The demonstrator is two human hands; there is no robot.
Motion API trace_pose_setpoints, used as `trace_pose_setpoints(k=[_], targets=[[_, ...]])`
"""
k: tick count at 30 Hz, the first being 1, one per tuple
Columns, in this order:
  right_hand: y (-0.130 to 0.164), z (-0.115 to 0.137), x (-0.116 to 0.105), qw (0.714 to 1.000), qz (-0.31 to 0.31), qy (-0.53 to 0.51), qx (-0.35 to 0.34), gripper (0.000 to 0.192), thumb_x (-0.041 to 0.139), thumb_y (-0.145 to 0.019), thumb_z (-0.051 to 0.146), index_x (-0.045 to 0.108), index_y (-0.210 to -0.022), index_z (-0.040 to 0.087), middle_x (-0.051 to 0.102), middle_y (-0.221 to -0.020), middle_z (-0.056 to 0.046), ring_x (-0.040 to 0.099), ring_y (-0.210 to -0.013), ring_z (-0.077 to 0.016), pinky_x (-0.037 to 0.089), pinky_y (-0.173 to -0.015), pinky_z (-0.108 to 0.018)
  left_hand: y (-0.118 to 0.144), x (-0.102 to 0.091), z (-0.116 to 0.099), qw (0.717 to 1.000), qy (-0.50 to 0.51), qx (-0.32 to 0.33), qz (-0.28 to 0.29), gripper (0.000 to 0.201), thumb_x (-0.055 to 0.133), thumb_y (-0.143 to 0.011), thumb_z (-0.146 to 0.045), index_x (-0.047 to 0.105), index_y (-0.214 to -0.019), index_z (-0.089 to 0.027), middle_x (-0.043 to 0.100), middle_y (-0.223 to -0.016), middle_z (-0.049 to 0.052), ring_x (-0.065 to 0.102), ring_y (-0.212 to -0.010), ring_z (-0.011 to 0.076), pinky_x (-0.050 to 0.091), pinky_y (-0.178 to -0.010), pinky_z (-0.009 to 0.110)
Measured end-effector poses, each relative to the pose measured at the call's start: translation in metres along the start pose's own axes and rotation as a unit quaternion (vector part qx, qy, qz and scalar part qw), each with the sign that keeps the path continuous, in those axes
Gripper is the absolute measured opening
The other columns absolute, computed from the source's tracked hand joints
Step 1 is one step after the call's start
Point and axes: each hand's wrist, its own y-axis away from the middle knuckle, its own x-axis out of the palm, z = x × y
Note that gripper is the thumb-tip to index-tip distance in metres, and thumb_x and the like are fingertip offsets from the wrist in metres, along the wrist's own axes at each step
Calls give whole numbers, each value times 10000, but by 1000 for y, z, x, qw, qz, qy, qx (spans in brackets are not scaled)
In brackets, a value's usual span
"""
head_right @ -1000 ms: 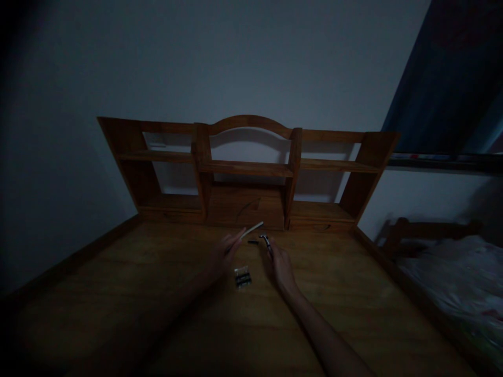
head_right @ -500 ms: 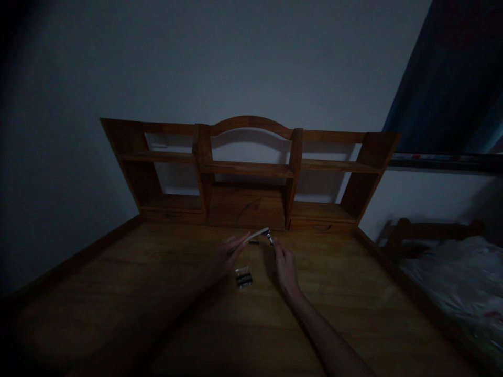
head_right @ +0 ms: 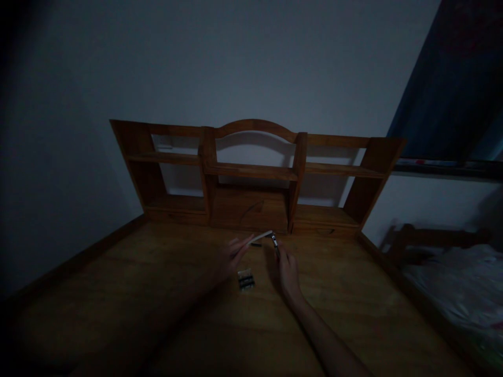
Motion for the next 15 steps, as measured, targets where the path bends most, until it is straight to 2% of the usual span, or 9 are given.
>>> trace_pose_setpoints(k=[5,9,15], targets=[[0,4,3,999,-41,-5,9,442,497,-807,574,523,-590,190,449,-545,19,403,-544,-130,307,-519,-248,0,-4,-2,1000,-2,-6,4,412,326,-963,-390,419,-1359,-324,611,-863,23,568,-759,138,464,-712,245],[0,5,5,998,-41,-30,25,455,491,-816,578,478,-569,195,388,-528,27,351,-518,-123,273,-493,-255,0,2,3,1000,-8,-17,-9,405,328,-963,-394,427,-1352,-336,614,-866,21,572,-758,138,468,-706,250],[-2,4,6,998,-34,-47,34,446,477,-824,576,477,-586,199,380,-537,27,321,-502,-118,243,-464,-254,0,5,6,999,-9,-15,-30,402,333,-963,-388,449,-1342,-319,624,-897,30,578,-778,131,478,-755,255]])
